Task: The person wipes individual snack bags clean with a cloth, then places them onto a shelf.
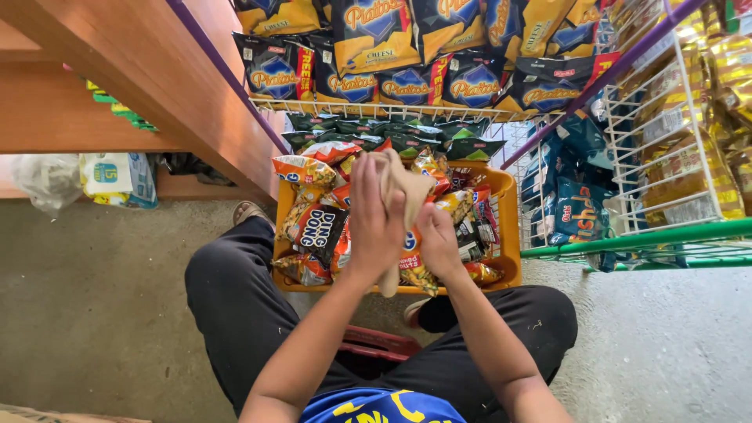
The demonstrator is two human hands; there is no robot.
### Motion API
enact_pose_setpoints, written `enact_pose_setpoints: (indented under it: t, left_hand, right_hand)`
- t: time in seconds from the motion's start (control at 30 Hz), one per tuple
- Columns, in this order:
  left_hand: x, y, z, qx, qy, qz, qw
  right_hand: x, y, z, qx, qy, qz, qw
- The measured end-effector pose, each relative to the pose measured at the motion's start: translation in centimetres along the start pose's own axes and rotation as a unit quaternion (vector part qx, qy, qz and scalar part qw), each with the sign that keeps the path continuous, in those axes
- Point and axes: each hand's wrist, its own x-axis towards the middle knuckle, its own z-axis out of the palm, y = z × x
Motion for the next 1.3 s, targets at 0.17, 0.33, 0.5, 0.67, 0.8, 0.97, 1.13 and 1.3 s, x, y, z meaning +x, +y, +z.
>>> enact_pose_setpoints:
  t: [0.17, 0.33, 0.5, 0.67, 0.8, 0.97, 1.13, 1.3]
  left_hand:
    - [-0.7, 1.7, 0.1, 0.032, 0.007, 0.091, 0.995]
    - [-6.3, 3.0, 1.3, 0.022, -0.101, 0.101, 0.989]
    - [-9.0, 0.6, 2.5, 0.077, -0.132, 0.165, 0.974]
    - [-1.8, 1.8, -1.4, 0.017, -0.035, 0.131, 0.991]
    - [1.6, -0.4, -3.4, -0.016, -0.061, 0.095, 0.993]
    - [0.3, -6.7, -0.6, 0.054, -0.131, 0.141, 0.980]
    - [-4.5, -7.3, 1.5, 0.031, -0.133, 0.226, 0.964]
    - [-4.5, -5.6, 0.9, 0.062, -0.211, 0.275, 0.936]
  right_hand:
    - [0.4, -7.4, 1.8, 0.053, 0.025, -0.020, 0.998]
    - [0.7, -6.6, -0.2, 0.093, 0.185, 0.017, 0.978]
    - [2.1, -12.3, 1.1, 0.416, -0.022, 0.141, 0.898]
    - [-0.4, -5.0, 1.6, 0.119, 0.098, 0.018, 0.988]
    - [-0.3, -5.3, 2.7, 0.211, 0.043, 0.046, 0.975]
    - [0.6, -1.1, 1.8, 0.185, 0.150, 0.151, 0.959]
    - [1.6, 1.0, 0.9, 0.210, 0.182, 0.140, 0.950]
    - [3.0, -0.9, 0.0, 0.452, 0.055, 0.152, 0.877]
